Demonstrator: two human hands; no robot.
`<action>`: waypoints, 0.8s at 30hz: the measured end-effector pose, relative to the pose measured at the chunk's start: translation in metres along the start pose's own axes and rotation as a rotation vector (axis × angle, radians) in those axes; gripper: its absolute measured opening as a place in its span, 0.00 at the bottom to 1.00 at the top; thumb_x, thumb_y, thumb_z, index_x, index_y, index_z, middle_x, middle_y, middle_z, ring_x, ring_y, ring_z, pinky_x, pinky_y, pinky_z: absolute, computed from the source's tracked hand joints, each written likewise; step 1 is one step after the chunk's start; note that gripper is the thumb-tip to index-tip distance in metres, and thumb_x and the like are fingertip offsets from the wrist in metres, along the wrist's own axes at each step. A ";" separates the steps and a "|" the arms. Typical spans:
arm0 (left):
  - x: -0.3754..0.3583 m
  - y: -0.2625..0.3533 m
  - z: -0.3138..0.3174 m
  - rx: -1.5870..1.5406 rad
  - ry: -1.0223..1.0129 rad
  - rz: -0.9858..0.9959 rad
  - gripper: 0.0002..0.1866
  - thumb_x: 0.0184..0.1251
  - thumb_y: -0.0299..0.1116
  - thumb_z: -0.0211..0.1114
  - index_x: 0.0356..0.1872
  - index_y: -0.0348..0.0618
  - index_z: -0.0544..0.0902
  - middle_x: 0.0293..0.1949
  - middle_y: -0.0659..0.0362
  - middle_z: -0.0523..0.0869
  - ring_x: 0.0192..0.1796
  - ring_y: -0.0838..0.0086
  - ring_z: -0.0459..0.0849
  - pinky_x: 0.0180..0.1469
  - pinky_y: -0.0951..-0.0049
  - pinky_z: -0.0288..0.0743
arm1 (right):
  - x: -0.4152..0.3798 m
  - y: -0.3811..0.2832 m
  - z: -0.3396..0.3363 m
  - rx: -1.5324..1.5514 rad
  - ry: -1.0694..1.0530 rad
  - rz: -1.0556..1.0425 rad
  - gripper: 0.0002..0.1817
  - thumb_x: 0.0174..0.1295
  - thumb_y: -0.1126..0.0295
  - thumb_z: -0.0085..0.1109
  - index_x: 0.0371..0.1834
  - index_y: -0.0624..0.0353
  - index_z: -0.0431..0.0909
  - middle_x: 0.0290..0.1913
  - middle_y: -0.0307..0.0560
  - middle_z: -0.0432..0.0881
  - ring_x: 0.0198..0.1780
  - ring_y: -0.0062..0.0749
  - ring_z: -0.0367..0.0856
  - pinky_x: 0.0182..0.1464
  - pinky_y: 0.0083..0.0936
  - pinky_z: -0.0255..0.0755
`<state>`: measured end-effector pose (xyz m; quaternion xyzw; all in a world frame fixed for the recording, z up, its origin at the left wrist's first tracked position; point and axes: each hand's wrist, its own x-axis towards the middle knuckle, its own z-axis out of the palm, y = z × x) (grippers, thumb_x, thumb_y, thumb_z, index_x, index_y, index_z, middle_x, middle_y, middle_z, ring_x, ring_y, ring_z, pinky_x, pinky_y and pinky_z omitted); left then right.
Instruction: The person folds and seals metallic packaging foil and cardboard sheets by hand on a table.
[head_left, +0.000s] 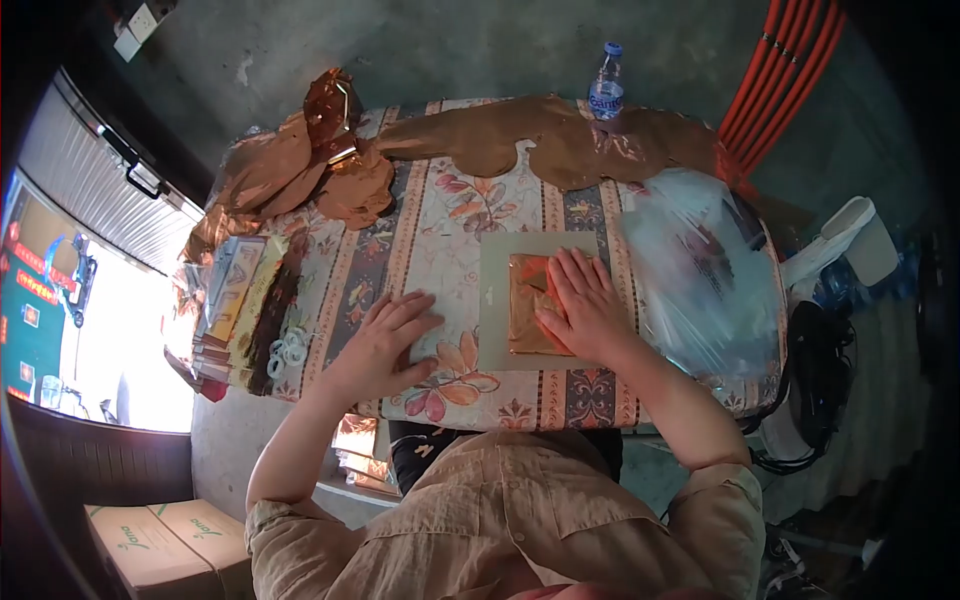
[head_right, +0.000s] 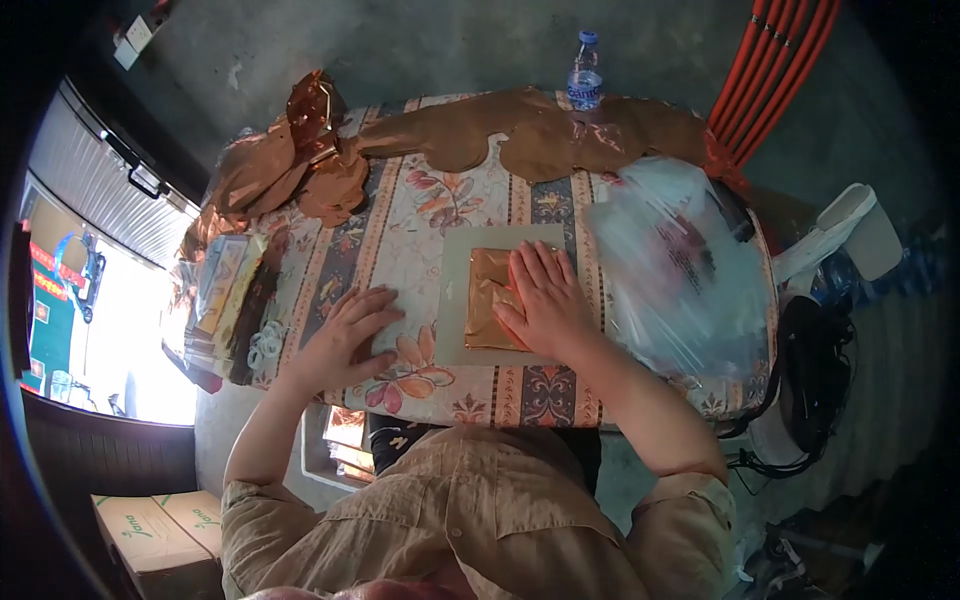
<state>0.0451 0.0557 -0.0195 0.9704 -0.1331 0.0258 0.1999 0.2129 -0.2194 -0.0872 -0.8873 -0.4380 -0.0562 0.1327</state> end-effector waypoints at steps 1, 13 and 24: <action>0.003 0.003 -0.005 0.020 0.038 0.020 0.24 0.61 0.34 0.66 0.60 0.42 0.76 0.64 0.46 0.73 0.70 0.53 0.68 0.71 0.53 0.60 | 0.002 0.000 0.000 0.007 0.014 -0.003 0.39 0.69 0.48 0.48 0.74 0.66 0.56 0.75 0.59 0.58 0.78 0.49 0.51 0.78 0.46 0.39; 0.084 -0.010 0.024 -0.904 -0.121 -0.526 0.18 0.69 0.33 0.64 0.56 0.34 0.78 0.41 0.60 0.85 0.42 0.80 0.81 0.47 0.78 0.75 | 0.001 0.000 0.004 -0.009 -0.015 0.025 0.40 0.70 0.46 0.46 0.75 0.65 0.56 0.76 0.58 0.57 0.78 0.48 0.50 0.79 0.46 0.38; 0.091 -0.017 0.034 -0.323 0.052 -0.377 0.23 0.63 0.37 0.66 0.57 0.37 0.79 0.48 0.51 0.85 0.47 0.63 0.84 0.52 0.68 0.78 | 0.002 -0.001 0.001 -0.008 -0.043 0.038 0.40 0.70 0.44 0.44 0.76 0.64 0.54 0.77 0.57 0.56 0.79 0.47 0.48 0.79 0.44 0.36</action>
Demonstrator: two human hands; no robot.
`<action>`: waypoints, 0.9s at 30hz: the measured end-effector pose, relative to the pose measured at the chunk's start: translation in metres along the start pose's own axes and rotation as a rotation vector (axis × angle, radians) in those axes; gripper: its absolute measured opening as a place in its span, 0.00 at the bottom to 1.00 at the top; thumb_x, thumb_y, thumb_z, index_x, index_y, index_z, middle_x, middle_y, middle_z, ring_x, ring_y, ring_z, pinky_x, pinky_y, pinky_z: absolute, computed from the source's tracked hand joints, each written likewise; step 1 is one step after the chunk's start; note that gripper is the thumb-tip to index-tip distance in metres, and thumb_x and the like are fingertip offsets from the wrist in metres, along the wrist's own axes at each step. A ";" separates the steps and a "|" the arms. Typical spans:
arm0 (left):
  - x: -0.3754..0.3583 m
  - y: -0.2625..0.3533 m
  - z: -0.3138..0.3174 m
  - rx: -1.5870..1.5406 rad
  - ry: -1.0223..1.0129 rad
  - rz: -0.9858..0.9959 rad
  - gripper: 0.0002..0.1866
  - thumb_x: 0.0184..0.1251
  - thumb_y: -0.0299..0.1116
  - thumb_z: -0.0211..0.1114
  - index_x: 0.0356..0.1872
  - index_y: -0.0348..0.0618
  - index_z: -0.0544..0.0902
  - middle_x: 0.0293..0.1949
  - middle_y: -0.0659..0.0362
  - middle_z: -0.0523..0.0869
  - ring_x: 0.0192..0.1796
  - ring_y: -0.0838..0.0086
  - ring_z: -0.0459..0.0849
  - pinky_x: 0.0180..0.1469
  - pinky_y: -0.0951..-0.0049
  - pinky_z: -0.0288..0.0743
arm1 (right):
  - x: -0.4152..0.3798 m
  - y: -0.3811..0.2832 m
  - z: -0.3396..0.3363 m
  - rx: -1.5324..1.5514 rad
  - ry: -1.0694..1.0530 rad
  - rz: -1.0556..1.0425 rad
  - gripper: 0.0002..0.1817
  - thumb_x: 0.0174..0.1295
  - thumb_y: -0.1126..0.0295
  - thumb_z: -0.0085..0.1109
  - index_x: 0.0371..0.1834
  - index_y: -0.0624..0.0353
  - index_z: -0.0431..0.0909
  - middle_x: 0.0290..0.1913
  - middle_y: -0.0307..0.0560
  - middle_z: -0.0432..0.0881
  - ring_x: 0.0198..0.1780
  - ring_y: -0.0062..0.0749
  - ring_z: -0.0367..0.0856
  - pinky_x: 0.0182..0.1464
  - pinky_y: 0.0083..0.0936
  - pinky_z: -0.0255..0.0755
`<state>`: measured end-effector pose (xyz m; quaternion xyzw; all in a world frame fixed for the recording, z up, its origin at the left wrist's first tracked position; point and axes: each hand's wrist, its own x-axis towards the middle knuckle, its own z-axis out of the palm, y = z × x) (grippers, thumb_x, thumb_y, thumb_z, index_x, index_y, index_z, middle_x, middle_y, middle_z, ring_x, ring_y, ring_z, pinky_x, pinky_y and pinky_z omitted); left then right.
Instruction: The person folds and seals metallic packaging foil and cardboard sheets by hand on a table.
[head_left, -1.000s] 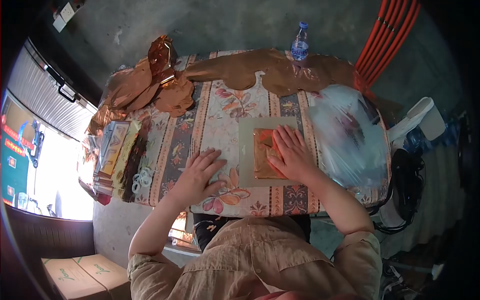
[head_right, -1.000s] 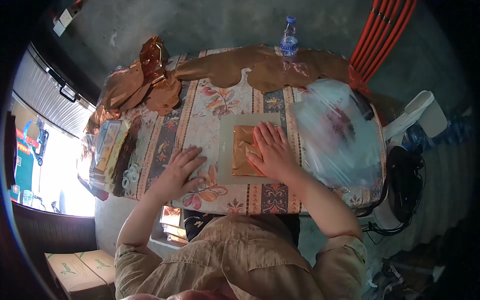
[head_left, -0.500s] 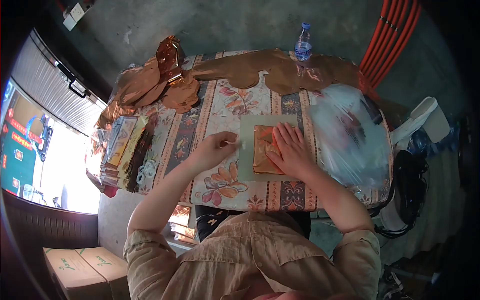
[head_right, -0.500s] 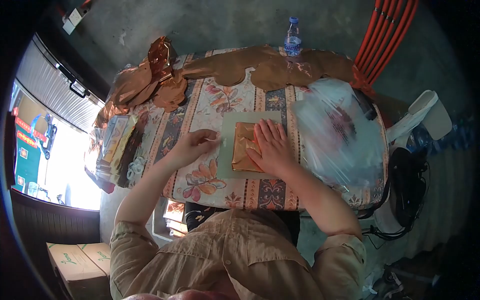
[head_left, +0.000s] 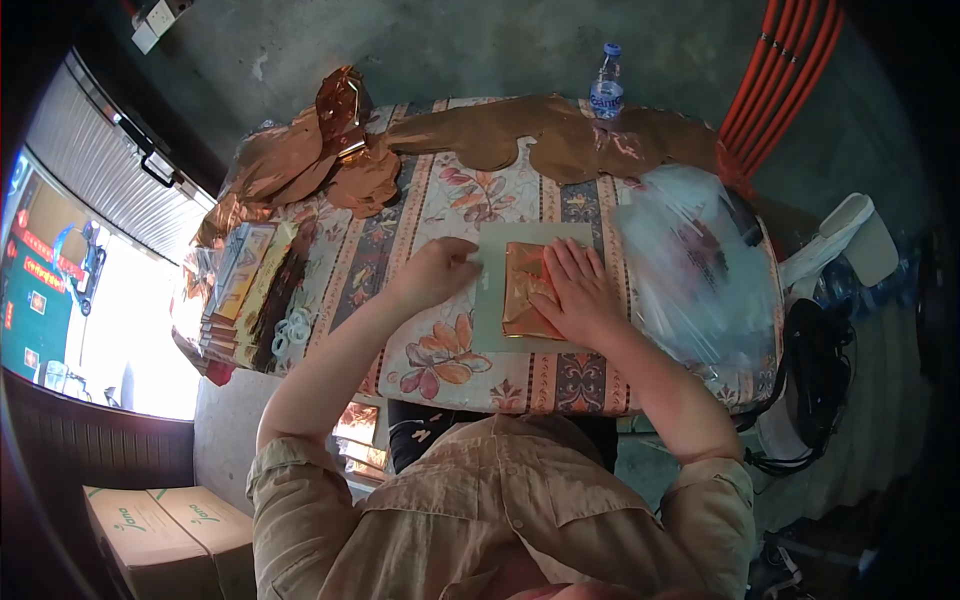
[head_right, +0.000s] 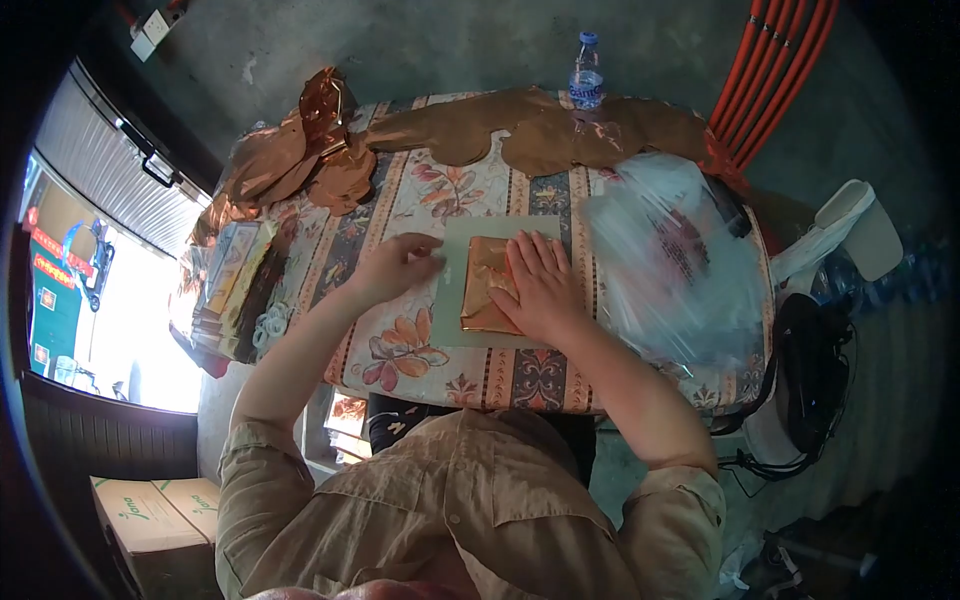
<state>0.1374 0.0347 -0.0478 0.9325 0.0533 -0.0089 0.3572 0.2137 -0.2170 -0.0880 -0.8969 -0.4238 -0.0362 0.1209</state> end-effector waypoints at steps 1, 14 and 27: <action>0.000 -0.006 0.002 0.370 0.086 0.222 0.23 0.63 0.35 0.66 0.58 0.39 0.79 0.52 0.51 0.84 0.50 0.60 0.84 0.55 0.66 0.77 | 0.000 0.001 0.001 -0.001 -0.005 0.000 0.40 0.70 0.44 0.44 0.76 0.64 0.54 0.77 0.57 0.56 0.79 0.47 0.48 0.79 0.44 0.36; 0.017 0.000 0.011 -0.280 -0.021 -0.156 0.20 0.65 0.34 0.67 0.54 0.33 0.79 0.35 0.57 0.85 0.35 0.76 0.82 0.39 0.75 0.76 | 0.000 -0.001 -0.003 0.001 -0.044 0.023 0.40 0.70 0.45 0.44 0.77 0.63 0.53 0.78 0.55 0.53 0.80 0.46 0.46 0.79 0.44 0.35; 0.018 0.024 0.003 -0.339 -0.013 -0.113 0.14 0.63 0.32 0.63 0.45 0.34 0.75 0.27 0.53 0.84 0.27 0.74 0.84 0.28 0.73 0.76 | 0.003 -0.001 -0.006 0.003 -0.077 -0.031 0.40 0.71 0.48 0.45 0.77 0.66 0.51 0.78 0.58 0.52 0.80 0.50 0.45 0.79 0.45 0.36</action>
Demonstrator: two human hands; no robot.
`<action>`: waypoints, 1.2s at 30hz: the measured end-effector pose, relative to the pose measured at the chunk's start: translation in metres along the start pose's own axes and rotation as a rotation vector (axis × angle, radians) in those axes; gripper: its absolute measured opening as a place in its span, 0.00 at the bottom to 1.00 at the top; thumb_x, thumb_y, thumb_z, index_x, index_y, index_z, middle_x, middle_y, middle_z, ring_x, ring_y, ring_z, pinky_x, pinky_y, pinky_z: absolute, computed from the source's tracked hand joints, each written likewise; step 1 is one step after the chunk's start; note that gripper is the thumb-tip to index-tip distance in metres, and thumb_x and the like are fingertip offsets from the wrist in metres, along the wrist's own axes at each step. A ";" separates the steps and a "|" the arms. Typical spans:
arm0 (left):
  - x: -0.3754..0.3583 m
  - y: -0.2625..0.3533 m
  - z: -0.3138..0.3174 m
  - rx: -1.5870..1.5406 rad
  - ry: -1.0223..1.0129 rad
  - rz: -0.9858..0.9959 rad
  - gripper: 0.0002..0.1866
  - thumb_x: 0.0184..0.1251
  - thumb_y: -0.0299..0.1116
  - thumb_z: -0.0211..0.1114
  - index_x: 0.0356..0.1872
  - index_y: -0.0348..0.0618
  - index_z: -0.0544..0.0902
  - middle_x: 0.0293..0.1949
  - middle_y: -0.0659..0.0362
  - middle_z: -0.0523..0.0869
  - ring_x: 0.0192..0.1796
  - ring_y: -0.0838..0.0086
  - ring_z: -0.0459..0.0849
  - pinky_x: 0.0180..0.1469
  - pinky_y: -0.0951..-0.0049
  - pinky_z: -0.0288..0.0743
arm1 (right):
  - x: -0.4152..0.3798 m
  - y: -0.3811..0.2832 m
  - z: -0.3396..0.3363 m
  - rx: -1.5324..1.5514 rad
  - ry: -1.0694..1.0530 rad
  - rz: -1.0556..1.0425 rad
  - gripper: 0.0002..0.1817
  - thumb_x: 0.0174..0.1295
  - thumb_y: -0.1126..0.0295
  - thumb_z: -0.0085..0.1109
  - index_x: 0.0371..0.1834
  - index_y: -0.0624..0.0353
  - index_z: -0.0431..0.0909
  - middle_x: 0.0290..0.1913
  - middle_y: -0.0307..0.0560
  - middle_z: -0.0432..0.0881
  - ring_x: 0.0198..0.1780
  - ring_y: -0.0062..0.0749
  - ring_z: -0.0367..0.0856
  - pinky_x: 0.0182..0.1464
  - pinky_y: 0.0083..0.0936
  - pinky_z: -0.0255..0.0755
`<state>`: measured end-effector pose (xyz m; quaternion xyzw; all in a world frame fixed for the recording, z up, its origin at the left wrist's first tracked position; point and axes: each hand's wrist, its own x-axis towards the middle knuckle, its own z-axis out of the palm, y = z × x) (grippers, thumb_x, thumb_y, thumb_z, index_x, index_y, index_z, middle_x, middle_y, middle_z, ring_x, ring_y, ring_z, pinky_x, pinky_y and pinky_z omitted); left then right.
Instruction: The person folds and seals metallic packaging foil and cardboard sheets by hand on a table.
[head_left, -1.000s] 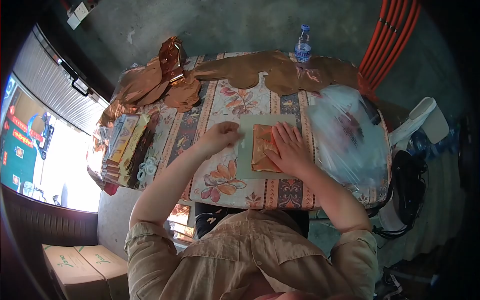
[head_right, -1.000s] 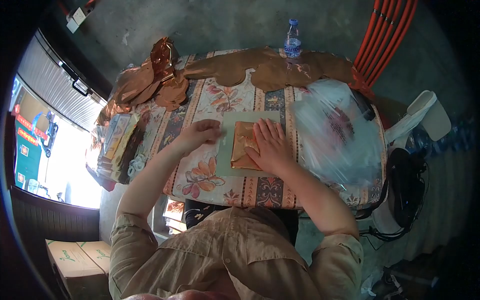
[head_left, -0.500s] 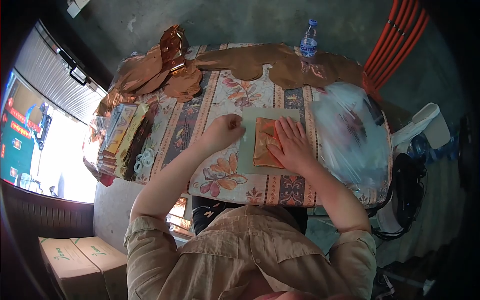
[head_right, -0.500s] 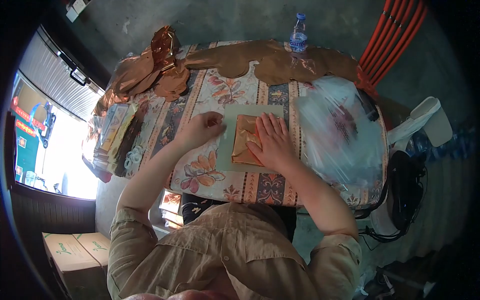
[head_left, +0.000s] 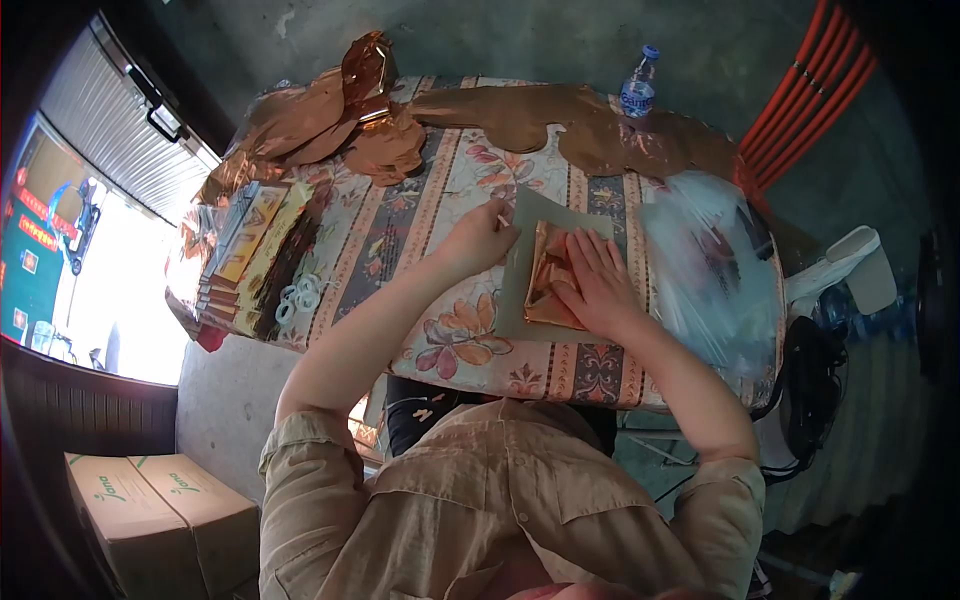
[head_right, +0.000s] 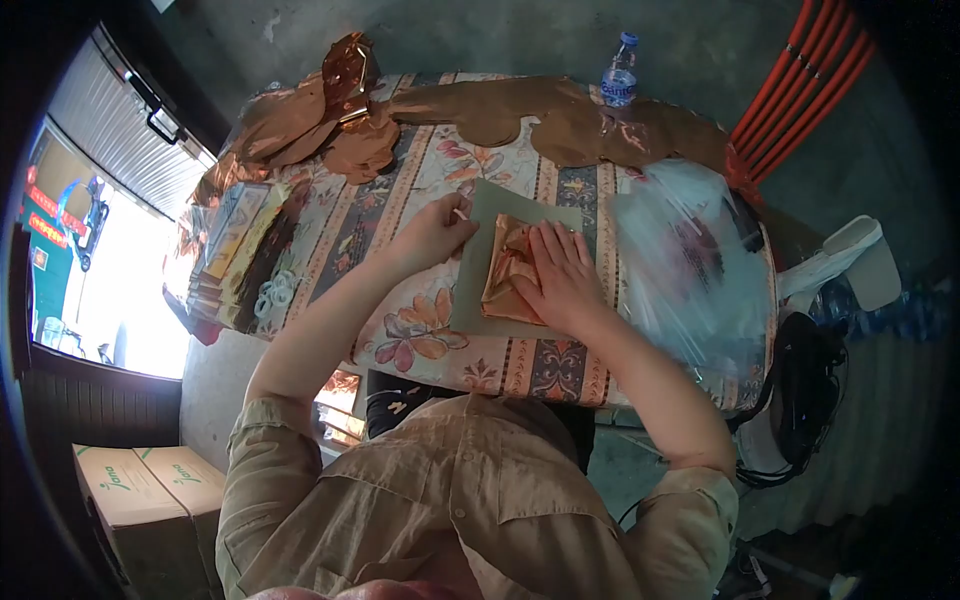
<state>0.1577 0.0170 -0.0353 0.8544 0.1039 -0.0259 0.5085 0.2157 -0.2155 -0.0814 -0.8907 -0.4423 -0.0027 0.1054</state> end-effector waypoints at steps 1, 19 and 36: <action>0.000 0.004 -0.005 -0.071 -0.050 -0.072 0.15 0.63 0.32 0.63 0.46 0.34 0.74 0.25 0.54 0.84 0.25 0.74 0.84 0.25 0.73 0.76 | 0.002 -0.002 0.000 -0.001 -0.003 -0.004 0.40 0.71 0.48 0.45 0.77 0.66 0.51 0.78 0.58 0.52 0.80 0.50 0.45 0.79 0.45 0.36; -0.063 -0.063 -0.032 0.653 0.390 0.335 0.16 0.63 0.37 0.66 0.49 0.41 0.82 0.50 0.51 0.80 0.53 0.54 0.77 0.56 0.59 0.71 | 0.026 -0.039 0.009 0.013 -0.021 -0.037 0.37 0.72 0.46 0.40 0.78 0.54 0.51 0.79 0.58 0.49 0.80 0.51 0.43 0.79 0.47 0.35; -0.059 -0.061 -0.028 0.496 0.358 0.328 0.15 0.60 0.32 0.69 0.47 0.38 0.82 0.43 0.53 0.78 0.48 0.60 0.78 0.50 0.65 0.72 | 0.025 -0.036 0.019 0.013 0.061 -0.070 0.36 0.72 0.45 0.41 0.78 0.49 0.53 0.77 0.60 0.53 0.79 0.54 0.48 0.78 0.49 0.36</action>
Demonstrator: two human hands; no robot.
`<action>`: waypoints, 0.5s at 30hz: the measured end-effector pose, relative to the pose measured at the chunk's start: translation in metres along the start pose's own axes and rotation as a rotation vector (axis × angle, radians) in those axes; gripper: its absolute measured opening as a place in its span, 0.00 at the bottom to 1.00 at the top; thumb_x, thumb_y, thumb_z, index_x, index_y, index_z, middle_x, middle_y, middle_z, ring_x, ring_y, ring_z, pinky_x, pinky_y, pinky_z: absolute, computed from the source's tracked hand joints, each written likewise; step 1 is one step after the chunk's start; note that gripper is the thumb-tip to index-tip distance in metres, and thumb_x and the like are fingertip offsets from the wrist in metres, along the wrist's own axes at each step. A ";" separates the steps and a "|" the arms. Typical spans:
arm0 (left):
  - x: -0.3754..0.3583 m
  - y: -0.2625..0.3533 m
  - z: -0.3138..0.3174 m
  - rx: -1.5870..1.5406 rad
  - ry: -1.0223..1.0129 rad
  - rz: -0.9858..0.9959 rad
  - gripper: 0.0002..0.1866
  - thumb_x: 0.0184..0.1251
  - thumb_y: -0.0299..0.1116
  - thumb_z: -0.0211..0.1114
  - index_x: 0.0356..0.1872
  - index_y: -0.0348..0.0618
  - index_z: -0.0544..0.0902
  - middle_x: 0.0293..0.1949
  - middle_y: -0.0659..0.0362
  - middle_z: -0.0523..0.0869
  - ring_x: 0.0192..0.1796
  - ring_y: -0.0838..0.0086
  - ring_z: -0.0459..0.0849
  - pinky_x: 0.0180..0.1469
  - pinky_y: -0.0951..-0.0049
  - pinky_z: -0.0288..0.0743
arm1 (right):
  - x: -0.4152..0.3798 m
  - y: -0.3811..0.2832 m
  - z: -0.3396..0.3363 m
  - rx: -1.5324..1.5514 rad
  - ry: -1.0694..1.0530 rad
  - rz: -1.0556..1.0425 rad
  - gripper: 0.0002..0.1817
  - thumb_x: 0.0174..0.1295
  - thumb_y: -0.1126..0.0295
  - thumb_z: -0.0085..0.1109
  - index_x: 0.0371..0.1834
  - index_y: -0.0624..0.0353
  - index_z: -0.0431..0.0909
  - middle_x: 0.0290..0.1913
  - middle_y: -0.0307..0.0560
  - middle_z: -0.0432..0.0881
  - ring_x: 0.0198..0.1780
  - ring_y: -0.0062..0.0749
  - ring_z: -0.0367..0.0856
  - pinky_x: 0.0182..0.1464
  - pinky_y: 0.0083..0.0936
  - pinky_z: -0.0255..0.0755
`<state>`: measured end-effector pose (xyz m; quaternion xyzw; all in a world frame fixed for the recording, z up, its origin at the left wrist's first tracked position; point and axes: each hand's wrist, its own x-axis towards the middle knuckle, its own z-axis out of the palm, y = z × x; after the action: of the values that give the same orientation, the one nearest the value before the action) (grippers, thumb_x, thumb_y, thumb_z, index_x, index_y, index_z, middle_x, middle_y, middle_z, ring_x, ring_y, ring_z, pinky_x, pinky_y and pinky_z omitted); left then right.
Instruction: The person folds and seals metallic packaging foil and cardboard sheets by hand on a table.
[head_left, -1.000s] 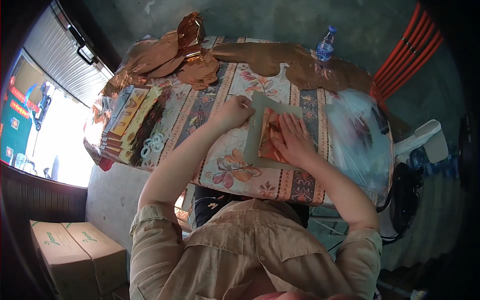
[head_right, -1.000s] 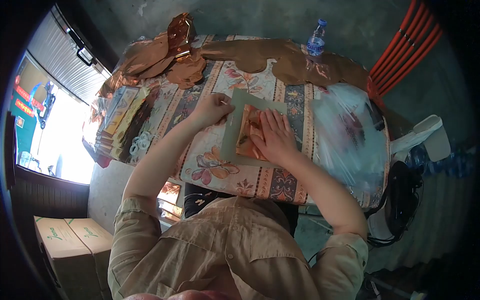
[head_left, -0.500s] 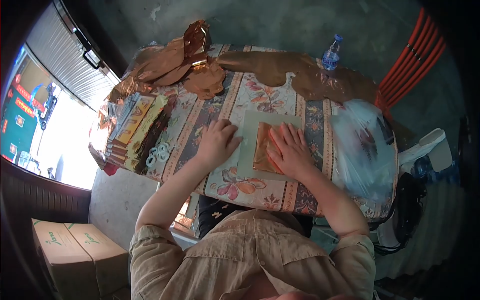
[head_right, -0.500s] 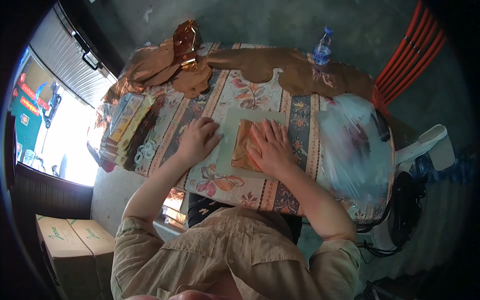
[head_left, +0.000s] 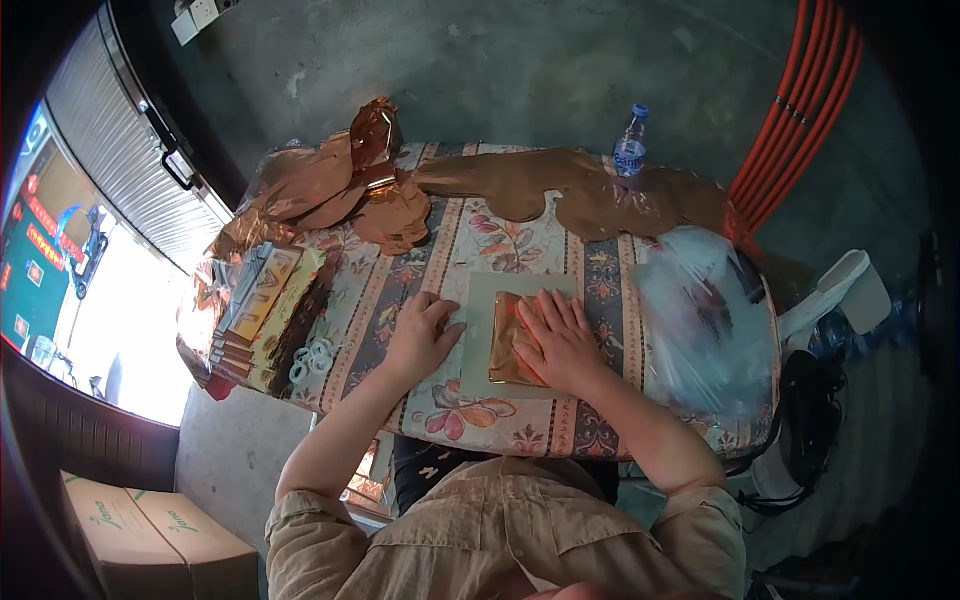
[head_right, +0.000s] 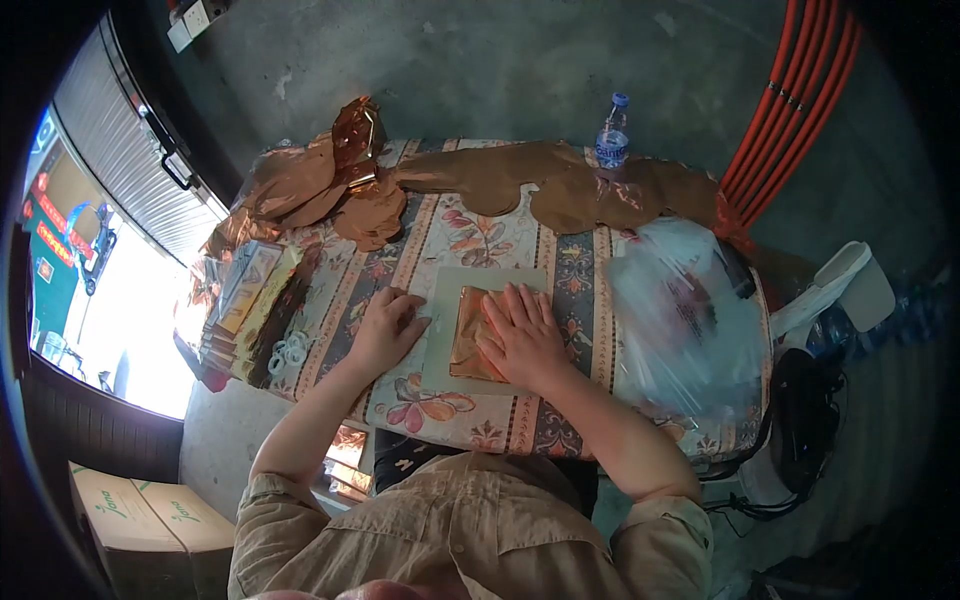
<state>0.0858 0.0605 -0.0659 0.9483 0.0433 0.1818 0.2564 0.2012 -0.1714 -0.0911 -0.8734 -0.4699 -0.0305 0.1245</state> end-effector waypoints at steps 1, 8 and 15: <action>0.001 -0.001 0.001 -0.044 0.012 0.001 0.15 0.59 0.30 0.69 0.46 0.39 0.82 0.40 0.52 0.78 0.45 0.59 0.78 0.48 0.64 0.73 | -0.001 -0.001 0.000 -0.002 0.004 -0.002 0.36 0.72 0.45 0.41 0.78 0.49 0.53 0.77 0.60 0.54 0.79 0.54 0.48 0.78 0.49 0.36; 0.000 -0.004 0.001 -0.111 0.007 -0.061 0.14 0.63 0.29 0.67 0.50 0.41 0.81 0.40 0.53 0.78 0.41 0.63 0.81 0.46 0.68 0.76 | -0.001 0.000 0.002 0.048 -0.001 -0.005 0.35 0.72 0.45 0.42 0.77 0.49 0.56 0.77 0.62 0.52 0.79 0.55 0.46 0.78 0.52 0.36; 0.000 0.007 -0.001 -0.138 0.087 0.000 0.13 0.65 0.27 0.63 0.51 0.42 0.81 0.41 0.52 0.79 0.42 0.62 0.81 0.45 0.68 0.76 | 0.000 -0.001 0.001 0.001 0.017 -0.004 0.35 0.72 0.45 0.42 0.78 0.49 0.55 0.77 0.60 0.54 0.78 0.54 0.49 0.78 0.50 0.37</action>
<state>0.0853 0.0543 -0.0617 0.9196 0.0417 0.2253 0.3191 0.2002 -0.1711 -0.0920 -0.8721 -0.4706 -0.0380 0.1288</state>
